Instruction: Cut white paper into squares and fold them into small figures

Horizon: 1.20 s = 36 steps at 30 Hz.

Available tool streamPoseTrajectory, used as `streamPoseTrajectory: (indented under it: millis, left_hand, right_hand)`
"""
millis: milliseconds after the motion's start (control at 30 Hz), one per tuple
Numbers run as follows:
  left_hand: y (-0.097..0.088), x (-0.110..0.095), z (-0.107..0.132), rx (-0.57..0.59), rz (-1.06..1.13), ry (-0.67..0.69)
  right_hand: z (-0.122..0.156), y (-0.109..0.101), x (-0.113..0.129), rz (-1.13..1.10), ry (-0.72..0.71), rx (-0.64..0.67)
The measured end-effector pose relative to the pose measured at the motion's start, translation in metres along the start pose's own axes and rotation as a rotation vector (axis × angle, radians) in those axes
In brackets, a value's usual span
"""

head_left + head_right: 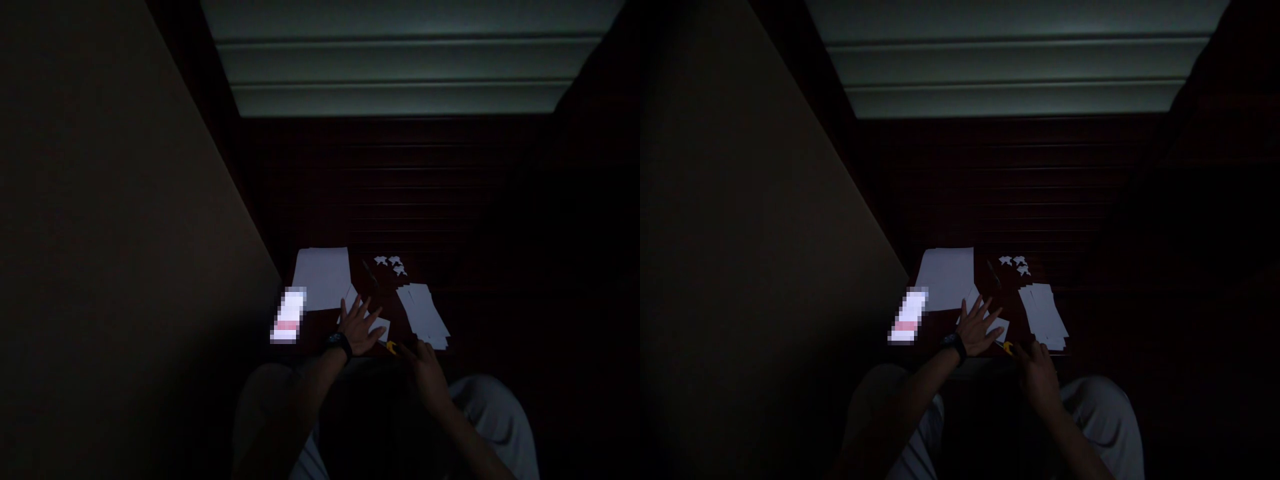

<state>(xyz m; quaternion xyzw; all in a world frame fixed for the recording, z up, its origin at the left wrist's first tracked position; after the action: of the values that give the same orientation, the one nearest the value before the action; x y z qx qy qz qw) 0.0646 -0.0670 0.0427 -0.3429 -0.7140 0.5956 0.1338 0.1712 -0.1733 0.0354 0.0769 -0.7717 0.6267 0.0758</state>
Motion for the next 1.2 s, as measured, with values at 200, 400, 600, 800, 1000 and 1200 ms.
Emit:
streamPoseTrajectory:
  millis: [200, 400, 600, 800, 1000, 1200]
  left_hand:
    - [-0.020, 0.008, 0.011, -0.122, -0.045, -0.095]
    - [-0.016, 0.022, 0.019, -0.063, -0.069, 0.002]
    - [-0.011, 0.022, 0.023, -0.071, -0.086, -0.012]
    - [-0.012, 0.022, 0.022, -0.069, -0.083, -0.014]
    - [-0.011, 0.023, 0.022, -0.067, -0.078, -0.020]
    - [-0.011, 0.025, 0.021, -0.075, -0.064, -0.030]
  right_hand:
    - [-0.009, 0.003, -0.013, -0.113, -0.027, -0.026]
    - [-0.016, 0.002, -0.013, -0.133, -0.057, -0.024]
    - [-0.013, 0.001, -0.006, -0.157, -0.069, -0.005]
    - [-0.015, 0.000, 0.003, -0.158, -0.076, -0.008]
    - [-0.010, -0.001, 0.009, -0.102, -0.090, 0.013]
    - [-0.010, 0.005, 0.012, -0.081, -0.074, 0.015]
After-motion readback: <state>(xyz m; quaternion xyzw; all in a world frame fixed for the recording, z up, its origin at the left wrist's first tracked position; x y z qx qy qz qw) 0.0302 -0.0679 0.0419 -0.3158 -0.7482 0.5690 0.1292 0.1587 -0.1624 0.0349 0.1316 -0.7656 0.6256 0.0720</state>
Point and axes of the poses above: each hand's wrist, its own z-axis away from the middle knuckle, its own y-axis out of the palm, x = y × z, the point moved 10 cm from there along -z, towards the middle knuckle, and after that the axes turned 3 degrees about -x, right-handed, at the moved point
